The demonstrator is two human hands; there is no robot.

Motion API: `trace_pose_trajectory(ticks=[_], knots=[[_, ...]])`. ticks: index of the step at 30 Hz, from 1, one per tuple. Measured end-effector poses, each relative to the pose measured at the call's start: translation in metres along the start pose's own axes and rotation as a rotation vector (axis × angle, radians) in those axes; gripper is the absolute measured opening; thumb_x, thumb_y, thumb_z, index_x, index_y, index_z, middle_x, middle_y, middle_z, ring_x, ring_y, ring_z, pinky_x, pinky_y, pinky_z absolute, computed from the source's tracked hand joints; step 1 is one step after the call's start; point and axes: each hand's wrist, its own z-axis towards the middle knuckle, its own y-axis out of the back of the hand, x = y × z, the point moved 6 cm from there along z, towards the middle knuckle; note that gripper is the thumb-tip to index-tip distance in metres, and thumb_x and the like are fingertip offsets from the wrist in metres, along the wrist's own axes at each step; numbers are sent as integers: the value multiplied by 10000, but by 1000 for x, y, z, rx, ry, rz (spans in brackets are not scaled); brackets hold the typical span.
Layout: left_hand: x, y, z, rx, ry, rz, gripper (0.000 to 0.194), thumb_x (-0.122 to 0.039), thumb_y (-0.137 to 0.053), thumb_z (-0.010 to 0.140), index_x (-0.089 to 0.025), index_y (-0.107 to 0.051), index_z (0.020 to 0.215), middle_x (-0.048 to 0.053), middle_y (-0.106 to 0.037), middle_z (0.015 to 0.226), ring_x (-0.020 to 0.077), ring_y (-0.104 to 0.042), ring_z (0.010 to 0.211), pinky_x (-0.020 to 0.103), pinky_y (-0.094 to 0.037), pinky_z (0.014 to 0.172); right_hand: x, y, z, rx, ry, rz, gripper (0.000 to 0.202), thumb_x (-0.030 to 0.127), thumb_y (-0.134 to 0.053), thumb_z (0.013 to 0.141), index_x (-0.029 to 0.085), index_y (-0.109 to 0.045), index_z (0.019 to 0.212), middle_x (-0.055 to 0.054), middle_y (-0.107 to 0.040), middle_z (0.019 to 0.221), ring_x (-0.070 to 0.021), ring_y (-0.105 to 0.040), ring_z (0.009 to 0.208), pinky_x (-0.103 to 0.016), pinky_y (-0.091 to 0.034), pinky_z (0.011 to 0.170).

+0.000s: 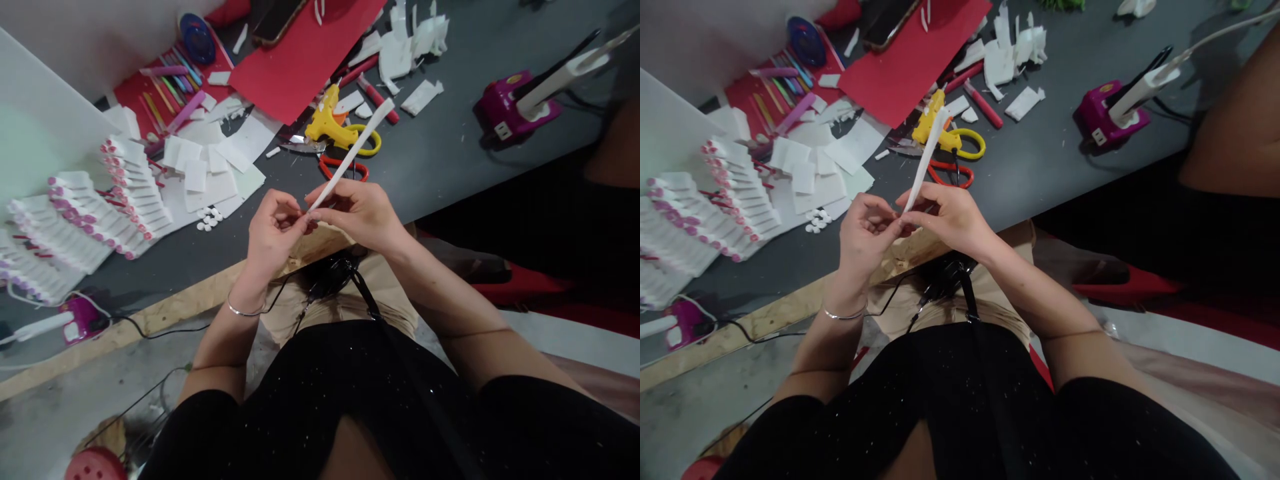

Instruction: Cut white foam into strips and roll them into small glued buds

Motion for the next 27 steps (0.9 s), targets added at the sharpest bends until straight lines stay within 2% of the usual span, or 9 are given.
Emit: trace_pose_trajectory(ticks=[4, 8, 13, 16, 20, 24, 27], knots=[[1, -2, 1, -9, -3, -17, 460, -476, -928, 816, -255, -529, 880, -66, -716, 730, 101, -756, 609, 211, -671, 619, -3, -2, 3, 14, 7, -34, 179, 338, -815, 855, 174, -783, 919, -24, -767, 892, -146, -711, 763, -263, -587, 685], [0, -3, -1, 2, 25, -27, 449, -505, -921, 825, -248, -555, 862, -48, -745, 736, 106, -764, 620, 215, -678, 634, -7, -2, 8, 22, 2, -18, 116, 232, -779, 826, 173, -741, 918, 13, -712, 785, -109, -644, 687, -229, -516, 615], [-2, -2, -7, 26, -38, 2, 264, -445, -857, 914, -234, -709, 972, -16, -805, 814, 105, -782, 674, 213, -672, 669, -16, -6, 17, 105, -128, 113, 169, 165, -811, 773, 185, -678, 875, 49, -655, 692, -84, -593, 616, -217, -495, 579], [-4, 6, -11, 1, -152, 135, 173, -392, -799, 973, -239, -775, 1050, 12, -834, 946, 113, -798, 788, 239, -672, 745, -25, -7, 20, 132, -269, 281, 215, 147, -842, 753, 174, -666, 873, 52, -655, 681, -74, -597, 599, -201, -511, 559], [-17, 11, -13, 37, -428, 413, 81, -316, -769, 999, -268, -800, 1056, 17, -838, 1021, 141, -789, 942, 289, -648, 840, -35, -12, 19, 185, -436, 463, 305, 138, -921, 731, 164, -666, 898, 53, -674, 695, -65, -625, 607, -172, -537, 552], [-27, 14, -10, 58, -596, 538, 48, -275, -734, 1023, -279, -778, 1004, -11, -815, 983, 123, -760, 894, 271, -604, 792, -35, -20, 17, 244, -547, 552, 365, 110, -961, 690, 159, -674, 909, 50, -711, 709, -60, -660, 619, -141, -547, 538], [-32, 14, -9, 63, -671, 597, 37, -257, -723, 1028, -268, -754, 1010, -14, -793, 968, 114, -741, 878, 251, -579, 764, -31, -23, 19, 258, -545, 531, 377, 93, -971, 679, 158, -681, 912, 56, -716, 687, -57, -657, 599, -141, -562, 545]])
